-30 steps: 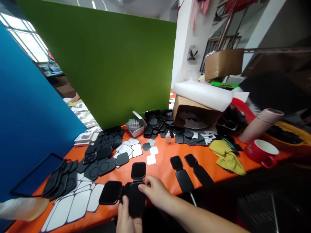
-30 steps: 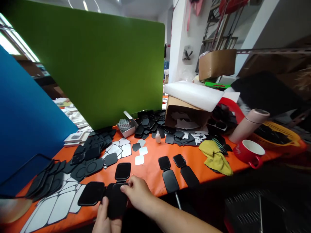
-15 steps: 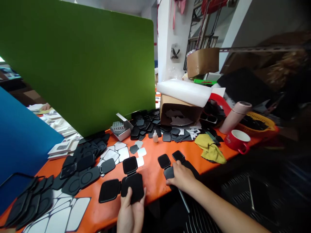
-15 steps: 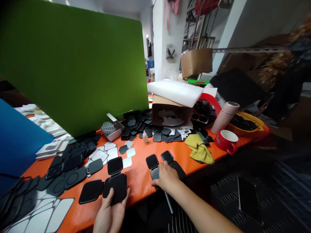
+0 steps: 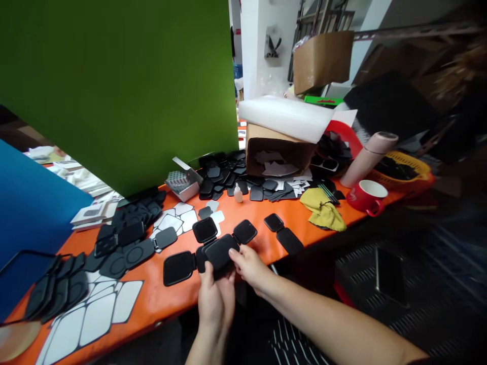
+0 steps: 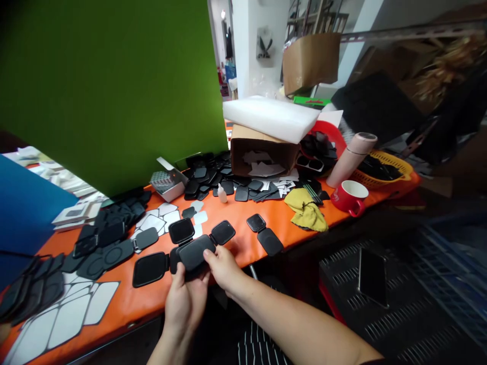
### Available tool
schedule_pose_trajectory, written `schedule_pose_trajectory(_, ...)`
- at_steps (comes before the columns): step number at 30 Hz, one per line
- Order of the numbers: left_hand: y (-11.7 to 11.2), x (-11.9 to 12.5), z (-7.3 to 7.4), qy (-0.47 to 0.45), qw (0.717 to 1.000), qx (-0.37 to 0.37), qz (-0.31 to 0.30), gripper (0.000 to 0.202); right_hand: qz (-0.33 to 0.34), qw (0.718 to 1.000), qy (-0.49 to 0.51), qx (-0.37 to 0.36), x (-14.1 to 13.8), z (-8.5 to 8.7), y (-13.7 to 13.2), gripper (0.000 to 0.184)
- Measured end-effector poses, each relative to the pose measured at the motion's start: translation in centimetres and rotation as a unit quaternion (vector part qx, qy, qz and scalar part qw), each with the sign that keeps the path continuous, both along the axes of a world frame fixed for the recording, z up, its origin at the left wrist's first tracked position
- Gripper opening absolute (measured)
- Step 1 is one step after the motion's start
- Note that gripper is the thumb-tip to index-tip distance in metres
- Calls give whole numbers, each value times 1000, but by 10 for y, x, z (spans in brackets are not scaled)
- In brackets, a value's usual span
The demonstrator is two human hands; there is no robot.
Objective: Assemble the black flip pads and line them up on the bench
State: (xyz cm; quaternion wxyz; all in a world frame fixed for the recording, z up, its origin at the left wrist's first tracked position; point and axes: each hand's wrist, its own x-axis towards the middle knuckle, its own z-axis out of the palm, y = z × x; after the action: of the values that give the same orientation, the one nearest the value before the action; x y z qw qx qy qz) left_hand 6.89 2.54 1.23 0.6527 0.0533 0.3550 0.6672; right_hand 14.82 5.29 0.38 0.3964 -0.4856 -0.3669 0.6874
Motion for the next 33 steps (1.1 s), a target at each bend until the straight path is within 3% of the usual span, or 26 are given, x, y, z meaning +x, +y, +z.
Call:
schedule_pose_trajectory(4,0,-8,-1,44,999,-14,25,35,52,996,-33,65,0,-3,5,18)
schedule_pose_trajectory(7,1,-13,-6,94,995,-31,32,43,112,974,-161,111,15,-5,3,25)
schedule_pose_trajectory(10,5,-16,-10,107,993,-41,28,41,117,900,-376,185,55,-3,-1,33)
schedule_pose_trajectory(13,10,-16,-13,100,994,-48,18,41,13,786,-592,179,108,-1,4,34)
schedule_pose_trajectory(14,11,-16,-13,95,994,-47,13,41,2,770,-623,141,123,-1,8,44)
schedule_pose_trajectory(15,12,-15,-13,90,995,-45,10,42,2,773,-625,103,136,-2,14,53)
schedule_pose_trajectory(18,16,-15,-11,63,997,-42,1,39,22,826,-562,43,156,-3,34,62)
schedule_pose_trajectory(23,22,-17,-5,32,999,-31,11,38,70,893,-442,57,138,6,39,29)
schedule_pose_trajectory(25,23,-15,-4,23,999,-19,21,41,57,944,-323,45,115,9,27,33)
schedule_pose_trajectory(26,23,-14,-3,14,1000,-14,22,41,34,979,-199,15,101,9,19,34)
schedule_pose_trajectory(27,23,-12,-2,1,1000,-12,20,40,15,998,-60,-27,85,8,10,31)
schedule_pose_trajectory(28,23,-10,-1,-15,1000,-13,11,38,-2,996,59,-69,69,7,2,28)
schedule_pose_trajectory(30,21,-7,1,-47,998,-29,-17,34,-45,969,203,-131,38,4,-11,26)
schedule_pose_trajectory(33,17,-7,4,-71,995,-61,-39,31,-102,947,253,-171,5,1,-21,26)
